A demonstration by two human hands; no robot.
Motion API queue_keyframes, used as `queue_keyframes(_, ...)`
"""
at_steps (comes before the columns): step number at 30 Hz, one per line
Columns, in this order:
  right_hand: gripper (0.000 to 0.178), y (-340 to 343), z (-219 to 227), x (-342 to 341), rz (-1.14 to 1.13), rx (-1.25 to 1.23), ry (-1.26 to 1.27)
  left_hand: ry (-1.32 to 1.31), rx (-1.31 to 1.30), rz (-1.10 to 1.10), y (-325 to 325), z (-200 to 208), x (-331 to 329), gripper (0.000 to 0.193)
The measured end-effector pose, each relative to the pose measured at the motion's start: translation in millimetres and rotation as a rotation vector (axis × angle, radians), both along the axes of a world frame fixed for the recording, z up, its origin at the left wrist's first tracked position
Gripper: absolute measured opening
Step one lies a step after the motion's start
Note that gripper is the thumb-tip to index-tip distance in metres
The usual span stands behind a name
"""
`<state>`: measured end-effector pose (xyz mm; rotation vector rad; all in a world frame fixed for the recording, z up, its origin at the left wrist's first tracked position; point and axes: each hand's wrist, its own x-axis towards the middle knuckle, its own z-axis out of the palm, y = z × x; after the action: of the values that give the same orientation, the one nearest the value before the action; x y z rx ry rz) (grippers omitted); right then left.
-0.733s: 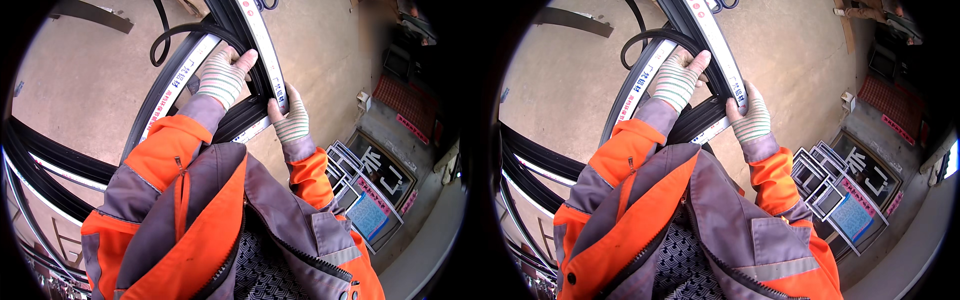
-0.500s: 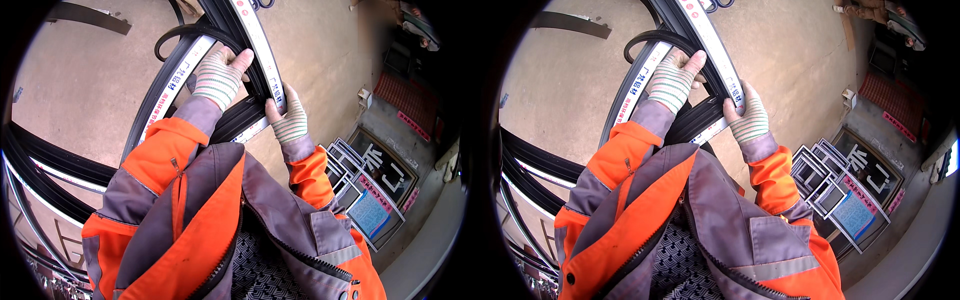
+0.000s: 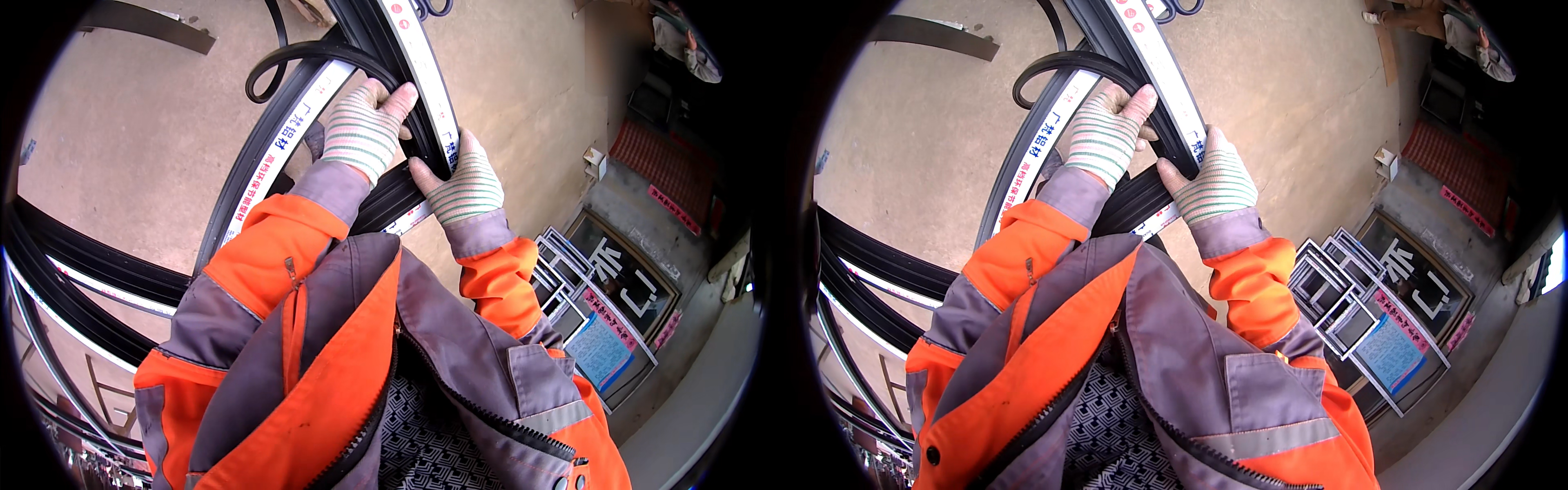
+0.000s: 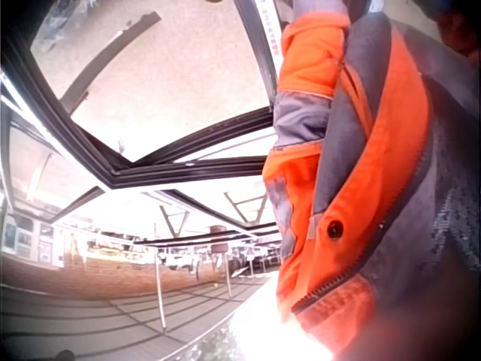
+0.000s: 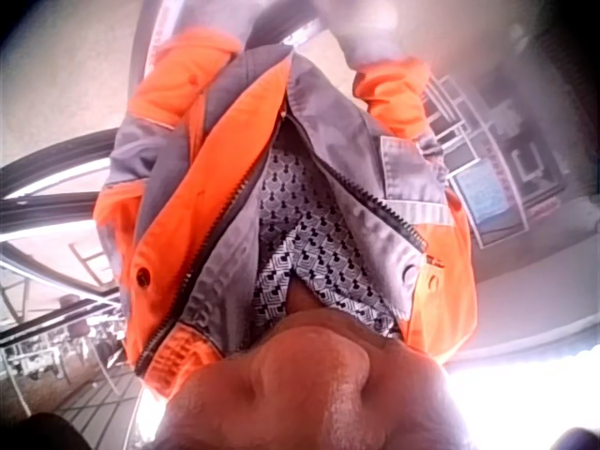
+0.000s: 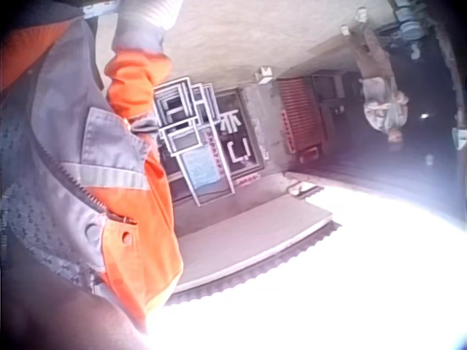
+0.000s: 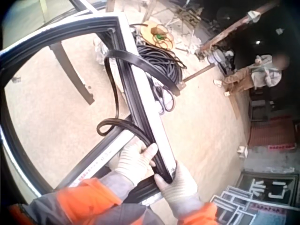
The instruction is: The person measures and cuts a black rubber seal strip using shears, then presses the strip into the groove of a white window frame. The person repeats this process for multiple sides of the frame, ensuring the seal fits snugly along the edges.
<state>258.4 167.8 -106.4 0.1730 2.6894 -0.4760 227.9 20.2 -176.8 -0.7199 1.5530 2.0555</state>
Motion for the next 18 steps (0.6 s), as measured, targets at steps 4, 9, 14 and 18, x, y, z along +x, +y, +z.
queue_keyframes(4, 0.057, -7.9, 3.4, -5.7, 0.044, 0.168, -0.021, -0.002, 0.018, 0.005, -0.9, -1.4, -1.1, 0.036)
queue_keyframes(9, 0.063, 0.3, -1.4, 1.2, 0.049, 0.115, 0.035, 0.079, 0.069, -0.110, -11.6, -0.6, -0.8, 0.038)
queue_keyframes(14, 0.066, 0.0, -5.4, -3.8, 0.031, 0.054, 0.000, 0.110, 0.037, -0.146, -16.6, -4.2, -1.6, 0.034)
queue_keyframes(18, 0.070, -1.1, -4.8, -2.1, 0.040, 0.089, 0.019, 0.095, -0.006, -0.090, -9.1, -2.5, -1.6, 0.031)
